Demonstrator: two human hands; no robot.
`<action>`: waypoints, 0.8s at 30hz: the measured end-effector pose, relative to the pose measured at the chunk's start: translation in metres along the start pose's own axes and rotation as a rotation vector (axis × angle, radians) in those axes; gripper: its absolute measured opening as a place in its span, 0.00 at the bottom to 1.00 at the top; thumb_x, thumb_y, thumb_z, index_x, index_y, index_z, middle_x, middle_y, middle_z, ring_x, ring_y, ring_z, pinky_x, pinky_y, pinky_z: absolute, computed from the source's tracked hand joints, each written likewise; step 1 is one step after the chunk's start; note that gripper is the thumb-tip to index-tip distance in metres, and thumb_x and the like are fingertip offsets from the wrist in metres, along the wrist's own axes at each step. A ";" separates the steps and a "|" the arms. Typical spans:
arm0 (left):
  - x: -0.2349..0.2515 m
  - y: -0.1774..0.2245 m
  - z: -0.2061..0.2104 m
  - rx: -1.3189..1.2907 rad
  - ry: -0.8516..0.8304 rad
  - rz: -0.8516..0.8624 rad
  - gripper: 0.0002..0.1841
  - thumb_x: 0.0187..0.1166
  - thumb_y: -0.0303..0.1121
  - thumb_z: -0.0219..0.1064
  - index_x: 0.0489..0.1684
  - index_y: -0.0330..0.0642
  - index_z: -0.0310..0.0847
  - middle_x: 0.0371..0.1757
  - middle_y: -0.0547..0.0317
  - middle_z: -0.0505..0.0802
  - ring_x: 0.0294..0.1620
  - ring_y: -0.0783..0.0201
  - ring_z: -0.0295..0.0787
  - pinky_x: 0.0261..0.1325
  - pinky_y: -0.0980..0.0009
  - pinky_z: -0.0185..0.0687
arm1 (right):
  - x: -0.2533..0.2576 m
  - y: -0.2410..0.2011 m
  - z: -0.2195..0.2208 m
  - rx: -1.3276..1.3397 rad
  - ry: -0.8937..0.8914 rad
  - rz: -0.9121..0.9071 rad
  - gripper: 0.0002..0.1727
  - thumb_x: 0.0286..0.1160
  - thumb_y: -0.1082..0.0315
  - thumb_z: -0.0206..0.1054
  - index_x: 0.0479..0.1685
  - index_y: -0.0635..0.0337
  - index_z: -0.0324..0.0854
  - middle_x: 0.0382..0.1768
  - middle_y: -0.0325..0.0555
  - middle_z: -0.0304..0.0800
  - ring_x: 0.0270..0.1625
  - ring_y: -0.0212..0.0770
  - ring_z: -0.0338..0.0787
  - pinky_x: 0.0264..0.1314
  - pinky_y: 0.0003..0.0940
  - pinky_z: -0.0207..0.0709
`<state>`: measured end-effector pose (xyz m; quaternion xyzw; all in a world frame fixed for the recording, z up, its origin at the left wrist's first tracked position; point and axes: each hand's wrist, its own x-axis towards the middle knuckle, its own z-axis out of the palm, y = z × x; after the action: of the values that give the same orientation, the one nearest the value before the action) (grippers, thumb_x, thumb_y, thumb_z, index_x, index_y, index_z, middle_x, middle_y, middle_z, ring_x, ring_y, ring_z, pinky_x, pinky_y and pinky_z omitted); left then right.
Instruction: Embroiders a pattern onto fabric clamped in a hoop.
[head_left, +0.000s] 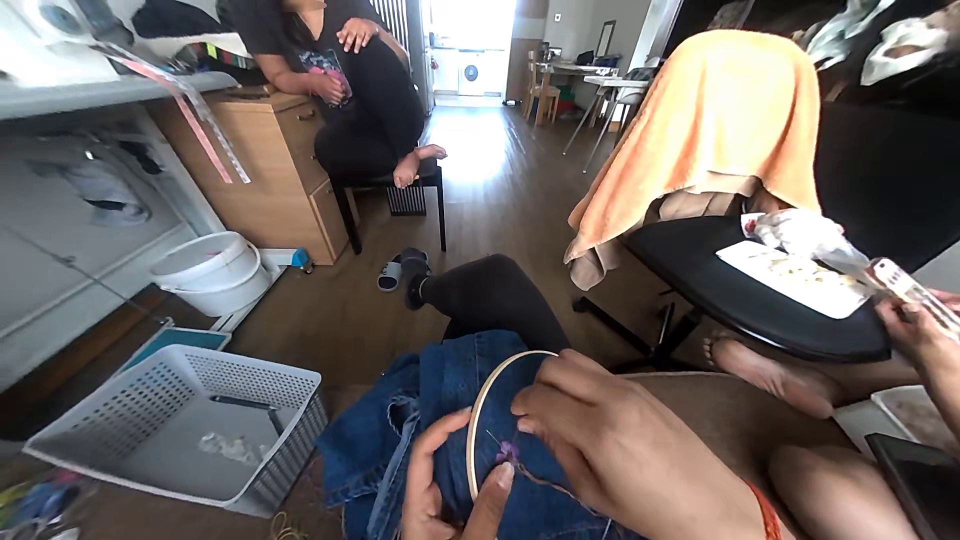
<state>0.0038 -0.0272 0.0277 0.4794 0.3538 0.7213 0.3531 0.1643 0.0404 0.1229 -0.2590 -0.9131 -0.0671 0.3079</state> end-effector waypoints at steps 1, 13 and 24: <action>0.000 -0.001 0.000 0.012 0.010 0.012 0.28 0.66 0.15 0.74 0.64 0.47 0.73 0.64 0.73 0.87 0.63 0.77 0.86 0.66 0.75 0.86 | 0.000 0.003 0.000 -0.017 -0.010 0.002 0.11 0.80 0.64 0.62 0.36 0.52 0.89 0.30 0.39 0.83 0.36 0.38 0.85 0.34 0.25 0.79; -0.002 0.005 0.001 -0.017 -0.011 0.008 0.30 0.62 0.14 0.75 0.64 0.46 0.71 0.59 0.78 0.91 0.61 0.80 0.87 0.66 0.76 0.86 | 0.038 -0.013 0.013 -0.016 -0.012 -0.263 0.13 0.83 0.72 0.60 0.28 0.54 0.85 0.30 0.40 0.80 0.33 0.40 0.80 0.24 0.30 0.68; -0.002 -0.004 -0.001 -0.006 0.082 0.076 0.33 0.61 0.19 0.80 0.64 0.58 0.70 0.65 0.80 0.84 0.64 0.81 0.84 0.67 0.77 0.85 | 0.011 -0.003 -0.017 0.110 -0.100 -0.182 0.14 0.84 0.64 0.58 0.28 0.50 0.85 0.28 0.38 0.78 0.35 0.39 0.81 0.28 0.30 0.71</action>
<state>0.0040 -0.0270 0.0232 0.4614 0.3476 0.7543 0.3120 0.1645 0.0379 0.1430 -0.1606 -0.9493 -0.0315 0.2685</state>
